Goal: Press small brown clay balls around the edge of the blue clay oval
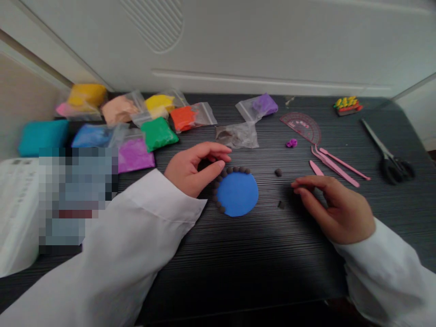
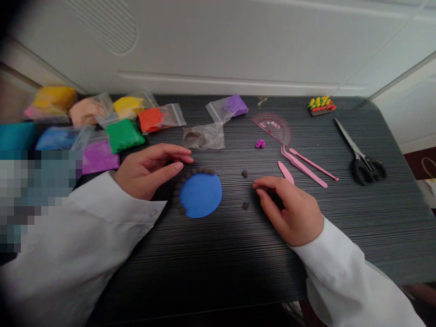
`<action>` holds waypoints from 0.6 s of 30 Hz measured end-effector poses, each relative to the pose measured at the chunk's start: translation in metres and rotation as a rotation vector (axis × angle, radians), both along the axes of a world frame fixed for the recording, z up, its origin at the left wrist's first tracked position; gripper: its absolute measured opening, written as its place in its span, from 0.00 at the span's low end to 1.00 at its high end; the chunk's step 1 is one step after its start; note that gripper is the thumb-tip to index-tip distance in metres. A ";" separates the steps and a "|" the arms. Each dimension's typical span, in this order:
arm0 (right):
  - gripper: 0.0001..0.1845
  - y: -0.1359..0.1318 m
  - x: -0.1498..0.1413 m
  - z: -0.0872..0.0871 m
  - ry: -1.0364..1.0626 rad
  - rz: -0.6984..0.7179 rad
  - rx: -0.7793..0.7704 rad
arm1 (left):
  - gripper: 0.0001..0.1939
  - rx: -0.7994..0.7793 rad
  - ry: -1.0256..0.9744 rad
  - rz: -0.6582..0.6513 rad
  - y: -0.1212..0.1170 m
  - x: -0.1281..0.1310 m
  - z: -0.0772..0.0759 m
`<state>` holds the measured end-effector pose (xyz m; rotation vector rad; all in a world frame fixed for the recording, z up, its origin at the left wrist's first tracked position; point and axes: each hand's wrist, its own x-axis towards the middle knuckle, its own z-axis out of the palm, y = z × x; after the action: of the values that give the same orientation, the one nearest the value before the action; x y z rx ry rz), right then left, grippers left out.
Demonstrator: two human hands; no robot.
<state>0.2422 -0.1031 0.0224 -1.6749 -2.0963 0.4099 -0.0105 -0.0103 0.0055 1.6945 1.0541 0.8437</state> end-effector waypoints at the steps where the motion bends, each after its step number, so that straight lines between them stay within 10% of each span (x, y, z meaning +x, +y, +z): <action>1: 0.15 0.000 0.001 0.000 0.012 0.000 -0.005 | 0.12 -0.013 -0.030 0.017 0.000 0.000 0.001; 18: 0.09 0.015 0.004 -0.008 -0.173 -0.008 0.183 | 0.08 -0.241 -0.397 0.167 0.009 0.000 0.003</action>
<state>0.2463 -0.0884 0.0146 -1.6608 -2.1739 0.0688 -0.0103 -0.0008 0.0082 1.1878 0.9831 1.0622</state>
